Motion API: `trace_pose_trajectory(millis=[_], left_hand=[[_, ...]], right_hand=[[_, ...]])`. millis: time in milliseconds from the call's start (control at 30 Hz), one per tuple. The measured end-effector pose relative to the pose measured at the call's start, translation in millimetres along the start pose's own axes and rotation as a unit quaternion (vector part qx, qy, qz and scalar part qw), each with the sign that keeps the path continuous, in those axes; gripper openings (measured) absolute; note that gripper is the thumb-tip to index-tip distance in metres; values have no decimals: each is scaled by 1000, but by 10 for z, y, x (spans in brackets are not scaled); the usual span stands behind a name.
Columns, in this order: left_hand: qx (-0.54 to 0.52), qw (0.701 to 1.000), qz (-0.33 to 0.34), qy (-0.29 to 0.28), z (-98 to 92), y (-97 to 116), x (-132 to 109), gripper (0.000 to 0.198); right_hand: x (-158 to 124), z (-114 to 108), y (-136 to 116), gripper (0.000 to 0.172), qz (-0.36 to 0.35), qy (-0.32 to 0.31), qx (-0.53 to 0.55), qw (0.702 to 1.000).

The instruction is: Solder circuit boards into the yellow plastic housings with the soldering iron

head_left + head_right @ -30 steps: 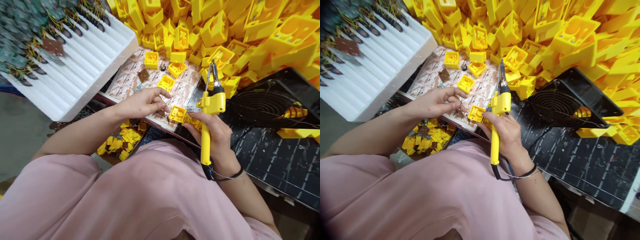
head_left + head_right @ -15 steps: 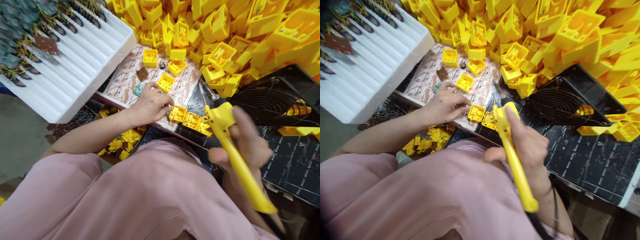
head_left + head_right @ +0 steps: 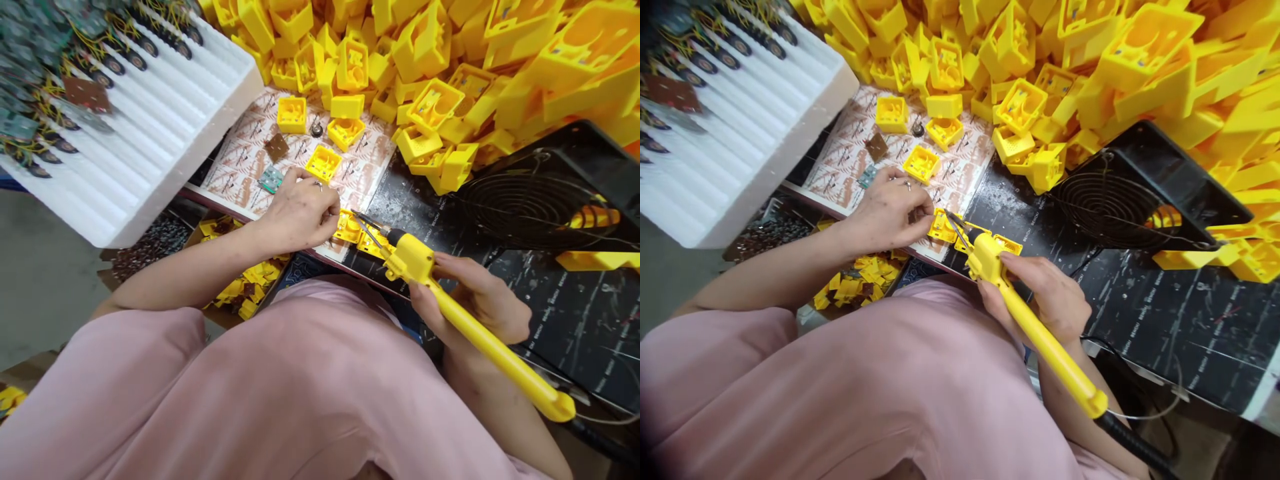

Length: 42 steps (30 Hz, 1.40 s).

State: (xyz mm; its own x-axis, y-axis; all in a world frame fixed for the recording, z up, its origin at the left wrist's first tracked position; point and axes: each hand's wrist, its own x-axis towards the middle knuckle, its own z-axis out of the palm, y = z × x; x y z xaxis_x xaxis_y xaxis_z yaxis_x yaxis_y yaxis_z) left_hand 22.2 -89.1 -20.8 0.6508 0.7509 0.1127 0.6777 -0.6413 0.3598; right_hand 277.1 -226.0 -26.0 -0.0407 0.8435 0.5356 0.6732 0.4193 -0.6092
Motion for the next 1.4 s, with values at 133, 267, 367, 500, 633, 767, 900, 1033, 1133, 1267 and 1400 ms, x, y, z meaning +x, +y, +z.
trace_pose_trajectory(millis=[133, 267, 367, 500, 633, 767, 900, 1033, 1133, 1267, 1400], left_hand=[[38, 999, 10, -34, -50, 15, 56, 23], [71, 995, 36, -62, -91, 8, 109, 25], [80, 993, 48, -69, -102, 1, 135, 27], [81, 993, 53, -71, -102, -8, 155, 27], [86, 992, 54, -74, -105, -22, 163, 26], [79, 992, 53, -79, -111, -28, 163, 24], [77, 991, 40, -100, -134, -31, 166, 23], [20, 989, 45, -143, -183, -112, 120, 24], [-45, 987, 79, -134, -203, -217, 28, 22], [-42, 992, 96, -74, -164, -294, -92, 23], [-14, 992, 122, 0, -67, -288, -147, 28]], right_hand=[[107, 44, -67, 34, -83, 17, 9, 996], [217, 60, -143, 30, -109, -7, -23, 994], [278, 62, -153, 31, -137, -18, -28, 990], [323, 3, -172, 28, -153, -60, -11, 986], [308, -91, -205, 29, -100, -47, 17, 994], [285, -70, -174, 27, -94, -32, 4, 995], [281, -8, -146, 26, -112, -24, 36, 993], [233, -26, -148, 28, -63, -9, 22, 998], [162, -39, -131, 47, -16, 23, 5, 1000], [95, -18, -146, 66, 10, 46, 0, 999], [86, -16, -229, 65, 41, 48, -27, 998]])
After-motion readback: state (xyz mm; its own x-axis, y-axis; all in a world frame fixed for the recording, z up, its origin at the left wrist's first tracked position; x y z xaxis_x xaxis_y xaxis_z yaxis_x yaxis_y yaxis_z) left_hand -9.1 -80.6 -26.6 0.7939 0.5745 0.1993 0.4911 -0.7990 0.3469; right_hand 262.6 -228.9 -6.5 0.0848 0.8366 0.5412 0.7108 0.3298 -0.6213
